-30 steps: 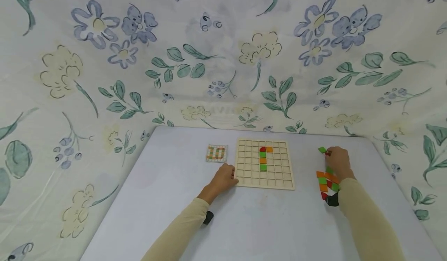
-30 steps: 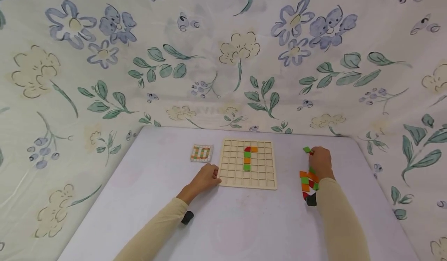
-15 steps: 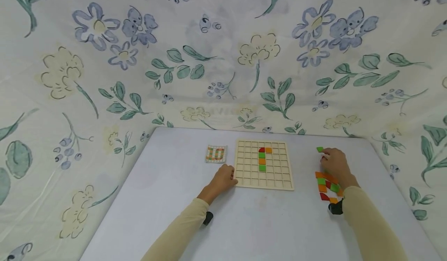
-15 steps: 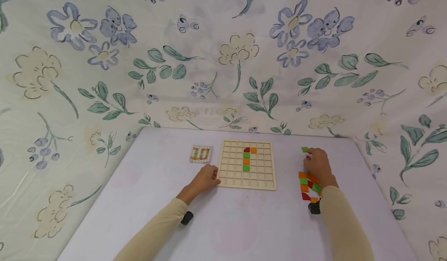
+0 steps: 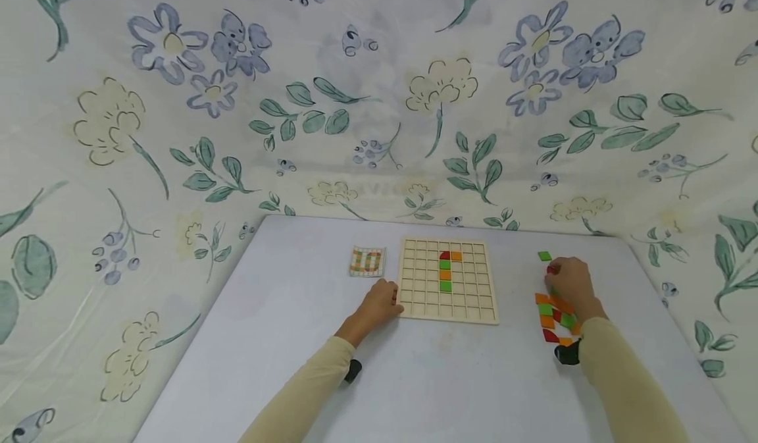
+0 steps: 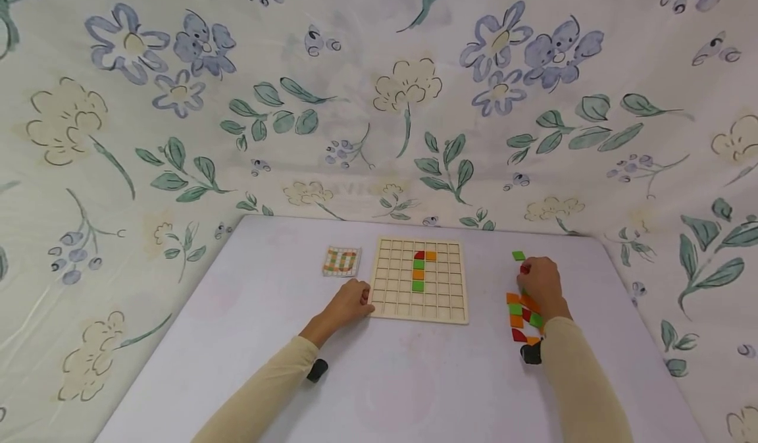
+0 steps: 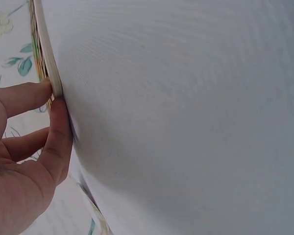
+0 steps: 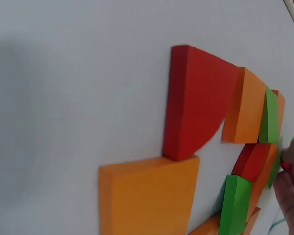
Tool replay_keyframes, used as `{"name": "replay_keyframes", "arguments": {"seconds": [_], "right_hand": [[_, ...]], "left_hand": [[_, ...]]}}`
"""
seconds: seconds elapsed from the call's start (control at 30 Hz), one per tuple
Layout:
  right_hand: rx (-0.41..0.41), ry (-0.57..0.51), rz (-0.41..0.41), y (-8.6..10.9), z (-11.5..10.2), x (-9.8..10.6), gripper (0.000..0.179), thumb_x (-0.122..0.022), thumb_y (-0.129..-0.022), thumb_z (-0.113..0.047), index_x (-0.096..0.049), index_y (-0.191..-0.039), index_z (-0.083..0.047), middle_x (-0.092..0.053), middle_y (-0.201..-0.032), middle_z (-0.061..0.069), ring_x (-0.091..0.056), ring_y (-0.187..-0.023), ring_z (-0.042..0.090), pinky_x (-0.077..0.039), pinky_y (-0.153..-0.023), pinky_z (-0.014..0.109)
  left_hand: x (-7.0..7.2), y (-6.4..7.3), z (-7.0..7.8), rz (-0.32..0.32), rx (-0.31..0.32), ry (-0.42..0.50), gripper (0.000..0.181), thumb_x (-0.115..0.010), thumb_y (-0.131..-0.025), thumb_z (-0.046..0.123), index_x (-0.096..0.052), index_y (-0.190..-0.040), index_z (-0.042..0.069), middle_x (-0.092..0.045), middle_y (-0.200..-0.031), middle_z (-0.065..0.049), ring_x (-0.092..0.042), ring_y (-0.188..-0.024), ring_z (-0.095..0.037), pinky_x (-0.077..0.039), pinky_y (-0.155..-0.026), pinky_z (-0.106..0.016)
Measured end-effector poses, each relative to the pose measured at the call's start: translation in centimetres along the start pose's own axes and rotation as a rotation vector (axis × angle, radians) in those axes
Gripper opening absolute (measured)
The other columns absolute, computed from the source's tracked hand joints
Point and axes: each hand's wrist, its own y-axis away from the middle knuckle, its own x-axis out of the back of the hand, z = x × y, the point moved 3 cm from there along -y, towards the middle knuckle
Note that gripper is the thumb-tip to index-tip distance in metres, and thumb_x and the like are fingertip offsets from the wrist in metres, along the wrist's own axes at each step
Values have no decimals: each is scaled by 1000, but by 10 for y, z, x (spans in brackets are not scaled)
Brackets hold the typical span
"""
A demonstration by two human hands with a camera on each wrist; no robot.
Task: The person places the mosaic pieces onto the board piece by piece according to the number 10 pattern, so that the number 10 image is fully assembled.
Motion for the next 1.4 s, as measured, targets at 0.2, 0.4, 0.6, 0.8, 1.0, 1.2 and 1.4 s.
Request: {"name": "replay_keyframes", "arguments": {"seconds": [0.2,0.4,0.6,0.8,1.0,1.2,1.4], "right_hand": [[-17,-26,-26,0,-3,-1,34,-68,-88,-5,-61,-114,16,-59,-108,31,-51,-95,41,-47,-88,54],[62,-111,46,1,-31,-12,30,-68,-87,-5,-65,-112,12,-60,-108,29,-54,-96,39,-49,-85,50],[185,-178,83,6,-78,-41,27,-71,-83,-4,-70,-108,8,-64,-99,21,-61,-90,32,-52,-76,43],[260,-239,-16,27,-132,-68,23,-73,-83,-7,-73,-104,3,-66,-99,14,-63,-88,26,-54,-76,38],[314,-205,-42,43,-163,-86,22,-74,-80,-6,-75,-101,1,-68,-95,10,-61,-83,19,-54,-73,33],[265,-142,-77,49,-168,-104,21,-75,-78,-6,-76,-98,-1,-67,-89,5,-56,-79,16,-51,-69,29],[287,-94,-82,48,-173,-108,16,-75,-78,-3,-77,-94,-1,-68,-85,4,-56,-76,15,-51,-66,28]], "left_hand": [[-2,-2,2,-6,7,4,24,-75,-80,4,-51,-75,5,-42,-76,-3,-39,-68,-15,-33,-57,-25],[-2,-3,1,-26,45,-3,23,-75,-81,4,-53,-78,4,-42,-77,-3,-40,-68,-15,-35,-56,-25],[-4,0,-2,-32,36,7,21,-75,-82,5,-55,-80,4,-44,-78,-3,-40,-70,-15,-36,-57,-25],[-4,1,-3,-34,49,13,19,-75,-82,5,-56,-81,3,-44,-79,-3,-40,-70,-15,-36,-58,-26],[-2,-1,-2,-32,50,25,18,-75,-83,6,-57,-83,2,-45,-80,-4,-42,-72,-15,-37,-58,-26],[-3,1,-1,-43,43,30,20,-75,-82,5,-55,-81,2,-44,-79,-4,-41,-70,-15,-36,-57,-26],[-2,-1,0,-27,38,30,23,-75,-82,5,-52,-76,5,-44,-78,-4,-40,-70,-16,-34,-57,-25]]}}
